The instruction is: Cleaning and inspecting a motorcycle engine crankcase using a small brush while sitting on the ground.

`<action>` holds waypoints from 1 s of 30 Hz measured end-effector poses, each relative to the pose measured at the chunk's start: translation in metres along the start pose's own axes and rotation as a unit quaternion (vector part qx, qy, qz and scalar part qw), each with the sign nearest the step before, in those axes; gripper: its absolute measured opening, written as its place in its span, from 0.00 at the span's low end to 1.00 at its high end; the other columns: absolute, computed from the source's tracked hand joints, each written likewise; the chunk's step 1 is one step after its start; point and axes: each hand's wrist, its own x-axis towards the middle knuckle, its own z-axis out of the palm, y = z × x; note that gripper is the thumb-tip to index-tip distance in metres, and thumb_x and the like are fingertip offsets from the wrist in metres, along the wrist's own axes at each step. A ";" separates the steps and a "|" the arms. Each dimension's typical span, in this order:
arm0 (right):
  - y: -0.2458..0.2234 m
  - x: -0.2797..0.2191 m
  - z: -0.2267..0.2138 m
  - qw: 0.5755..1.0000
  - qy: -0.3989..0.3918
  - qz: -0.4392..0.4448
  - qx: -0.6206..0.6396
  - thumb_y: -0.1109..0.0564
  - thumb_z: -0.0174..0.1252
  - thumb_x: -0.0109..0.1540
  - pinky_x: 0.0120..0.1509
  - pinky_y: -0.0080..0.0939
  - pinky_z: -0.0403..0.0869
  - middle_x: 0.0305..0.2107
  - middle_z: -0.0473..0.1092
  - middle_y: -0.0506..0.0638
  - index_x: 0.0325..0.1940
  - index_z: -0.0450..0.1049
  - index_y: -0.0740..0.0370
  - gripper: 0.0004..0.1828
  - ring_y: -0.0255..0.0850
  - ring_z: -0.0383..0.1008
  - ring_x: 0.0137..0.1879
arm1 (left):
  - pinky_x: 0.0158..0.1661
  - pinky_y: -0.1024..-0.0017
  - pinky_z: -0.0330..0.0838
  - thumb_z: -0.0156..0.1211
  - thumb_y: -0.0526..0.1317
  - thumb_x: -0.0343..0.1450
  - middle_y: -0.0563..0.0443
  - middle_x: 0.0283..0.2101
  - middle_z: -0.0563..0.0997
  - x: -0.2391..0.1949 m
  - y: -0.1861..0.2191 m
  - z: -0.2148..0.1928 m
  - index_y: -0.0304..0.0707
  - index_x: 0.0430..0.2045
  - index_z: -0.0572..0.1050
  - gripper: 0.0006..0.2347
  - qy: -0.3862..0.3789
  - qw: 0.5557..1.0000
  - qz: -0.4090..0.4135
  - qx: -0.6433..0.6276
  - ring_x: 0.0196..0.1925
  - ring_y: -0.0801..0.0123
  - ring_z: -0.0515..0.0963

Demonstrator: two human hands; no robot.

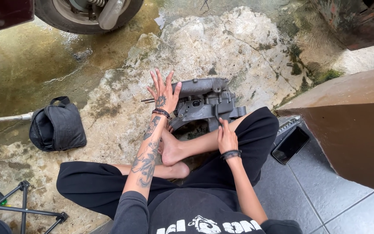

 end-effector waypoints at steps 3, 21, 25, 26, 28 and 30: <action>0.020 -0.027 0.000 0.999 -0.030 0.028 -0.008 0.49 0.40 0.71 0.51 0.66 0.74 0.33 0.77 0.71 0.67 0.62 0.36 0.19 0.70 0.78 0.46 | 0.64 0.20 0.34 0.33 0.64 0.80 0.35 0.78 0.34 0.000 0.000 -0.001 0.54 0.71 0.58 0.27 -0.005 1.000 0.000 -0.002 0.79 0.46 0.24; -0.008 -0.025 0.030 0.967 0.018 0.084 0.239 0.54 0.44 0.71 0.55 0.67 0.76 0.42 0.73 0.74 0.68 0.62 0.63 0.22 0.70 0.76 0.50 | 0.65 0.21 0.31 0.31 0.66 0.79 0.34 0.79 0.35 0.000 0.002 -0.007 0.50 0.71 0.57 0.30 -0.018 0.999 -0.001 -0.035 0.79 0.46 0.24; 0.059 0.024 0.144 0.802 0.079 0.215 0.552 0.53 0.40 0.72 0.17 0.43 0.77 0.16 0.66 0.58 0.66 0.56 0.56 0.18 0.46 0.70 0.15 | 0.65 0.21 0.30 0.33 0.66 0.80 0.35 0.79 0.34 0.002 0.000 -0.007 0.50 0.71 0.57 0.29 -0.017 0.999 0.007 -0.036 0.79 0.46 0.23; 0.047 0.016 0.133 0.771 0.084 0.217 0.593 0.53 0.39 0.72 0.15 0.41 0.74 0.15 0.62 0.53 0.65 0.55 0.56 0.17 0.42 0.67 0.15 | 0.65 0.21 0.31 0.29 0.67 0.78 0.34 0.78 0.36 0.004 0.003 -0.011 0.51 0.70 0.57 0.31 -0.033 0.999 -0.008 -0.031 0.79 0.46 0.24; 0.036 0.001 0.116 0.737 0.090 0.224 0.631 0.53 0.39 0.72 0.13 0.38 0.71 0.15 0.59 0.49 0.64 0.55 0.57 0.17 0.37 0.64 0.14 | 0.65 0.22 0.32 0.26 0.69 0.77 0.33 0.78 0.37 0.001 0.005 -0.013 0.51 0.69 0.58 0.32 -0.055 0.998 -0.024 -0.027 0.78 0.47 0.24; 0.034 -0.003 0.101 0.705 0.073 0.225 0.669 0.55 0.40 0.71 0.12 0.36 0.64 0.15 0.55 0.47 0.67 0.55 0.60 0.20 0.36 0.58 0.13 | 0.65 0.21 0.33 0.31 0.64 0.80 0.32 0.78 0.36 0.001 0.005 -0.012 0.49 0.70 0.56 0.28 -0.046 0.998 -0.010 -0.034 0.78 0.44 0.25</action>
